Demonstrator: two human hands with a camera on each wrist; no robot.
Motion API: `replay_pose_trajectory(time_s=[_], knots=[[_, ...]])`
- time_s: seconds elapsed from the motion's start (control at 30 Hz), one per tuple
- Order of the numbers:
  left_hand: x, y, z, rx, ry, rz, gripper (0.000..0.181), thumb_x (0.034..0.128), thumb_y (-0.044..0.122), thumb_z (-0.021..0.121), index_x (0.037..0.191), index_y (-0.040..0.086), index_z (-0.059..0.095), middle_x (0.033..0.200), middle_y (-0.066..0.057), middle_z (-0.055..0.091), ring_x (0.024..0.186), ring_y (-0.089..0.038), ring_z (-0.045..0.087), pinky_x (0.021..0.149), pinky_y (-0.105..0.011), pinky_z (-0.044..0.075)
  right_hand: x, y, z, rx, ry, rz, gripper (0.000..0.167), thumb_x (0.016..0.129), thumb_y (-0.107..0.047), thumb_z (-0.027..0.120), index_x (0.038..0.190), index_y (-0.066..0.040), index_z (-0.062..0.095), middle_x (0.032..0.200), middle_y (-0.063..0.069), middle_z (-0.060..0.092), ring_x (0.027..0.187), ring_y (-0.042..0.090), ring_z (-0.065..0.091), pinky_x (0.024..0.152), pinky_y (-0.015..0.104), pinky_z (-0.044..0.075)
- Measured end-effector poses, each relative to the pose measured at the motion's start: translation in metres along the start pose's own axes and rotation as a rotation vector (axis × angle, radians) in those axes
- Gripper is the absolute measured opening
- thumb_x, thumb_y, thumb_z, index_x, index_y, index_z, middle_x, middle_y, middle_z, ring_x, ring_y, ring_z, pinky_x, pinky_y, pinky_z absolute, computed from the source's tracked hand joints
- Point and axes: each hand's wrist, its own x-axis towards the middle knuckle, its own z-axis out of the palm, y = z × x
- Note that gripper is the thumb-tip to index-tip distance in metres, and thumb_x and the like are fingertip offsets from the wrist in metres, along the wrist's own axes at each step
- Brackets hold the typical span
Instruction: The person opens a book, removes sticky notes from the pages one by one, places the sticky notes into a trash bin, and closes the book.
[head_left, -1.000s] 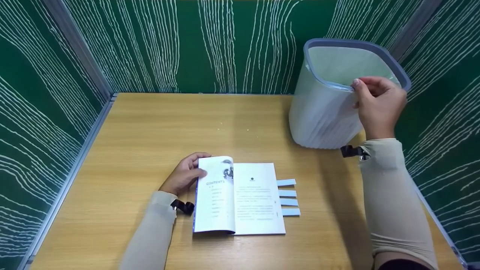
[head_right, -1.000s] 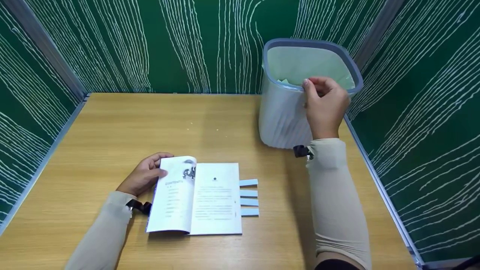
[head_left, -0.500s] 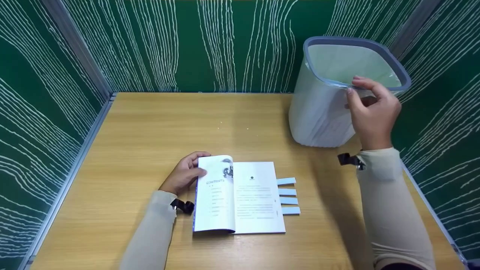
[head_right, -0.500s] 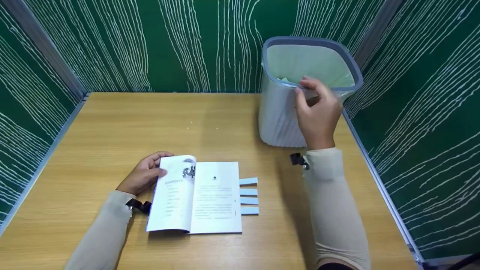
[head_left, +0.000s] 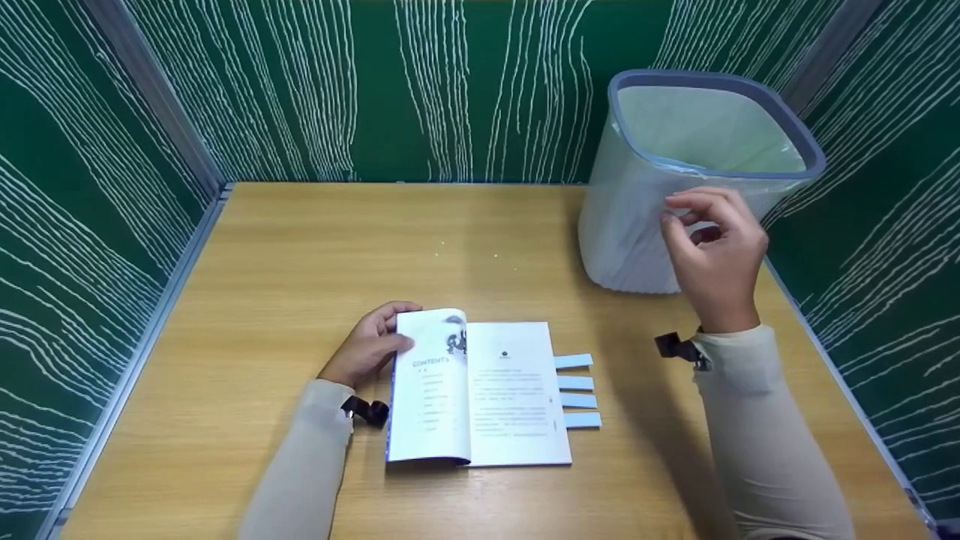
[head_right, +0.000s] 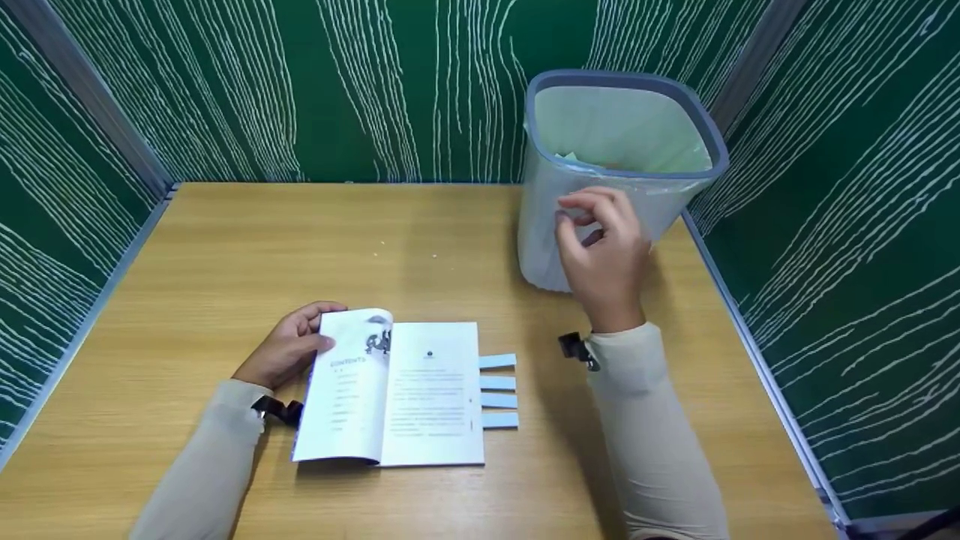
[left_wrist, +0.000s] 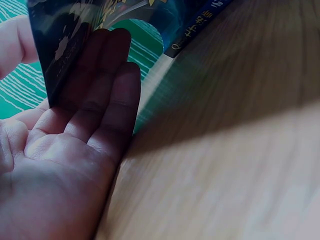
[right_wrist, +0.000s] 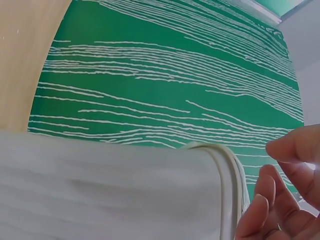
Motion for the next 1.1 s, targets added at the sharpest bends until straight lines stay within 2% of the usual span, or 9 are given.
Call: replay_pose_trajectory(time_s=[0.33,0.57,0.8,0.93,1.1], knots=[[-0.002,0.002,-0.002,0.028,0.014,-0.004,0.055,0.0916,-0.007,0.064,0.143,0.003,0.049,0.135,-0.018,0.066,0.112,-0.027,0.07,0.088,-0.032,0.06,-0.02,0.008,0.008,-0.038,-0.142,0.042,0.013,0.094,-0.01,0.074,0.102,-0.001,0.077,0.103,0.009,0.076,0.088,0.006,0.064,0.078,0.019,0.051],[-0.002,0.0,-0.003,0.016,-0.002,0.019,0.057,0.0897,-0.011,0.063,0.144,0.0,0.048,0.134,-0.018,0.065,0.111,-0.025,0.069,0.087,-0.031,0.06,-0.034,0.014,0.016,0.002,-0.177,0.019,0.007,0.091,-0.003,0.075,0.096,0.0,0.078,0.095,0.012,0.078,0.077,0.008,0.065,0.072,0.015,0.051],[0.0,0.0,-0.003,0.015,0.002,0.016,0.055,0.0909,-0.01,0.063,0.143,0.002,0.05,0.135,-0.019,0.065,0.114,-0.027,0.069,0.089,-0.032,0.06,-0.055,0.022,0.023,0.054,-0.224,0.074,0.007,0.09,0.003,0.073,0.095,0.003,0.077,0.092,0.018,0.076,0.075,0.01,0.066,0.07,0.013,0.052],[0.0,0.0,-0.002,0.02,0.001,0.017,0.055,0.0915,-0.009,0.063,0.143,0.002,0.05,0.134,-0.02,0.064,0.114,-0.028,0.068,0.091,-0.032,0.06,-0.065,0.035,0.029,0.057,-0.235,0.108,0.006,0.09,0.004,0.073,0.095,0.003,0.077,0.091,0.016,0.077,0.075,0.009,0.066,0.069,0.014,0.052],[0.001,0.0,-0.002,0.016,0.001,0.007,0.055,0.0913,-0.009,0.064,0.143,0.002,0.049,0.135,-0.019,0.064,0.115,-0.028,0.068,0.091,-0.033,0.06,-0.08,0.061,0.034,0.034,-0.281,0.15,0.007,0.091,-0.003,0.077,0.097,-0.006,0.079,0.093,0.007,0.077,0.077,0.009,0.065,0.069,0.014,0.053]])
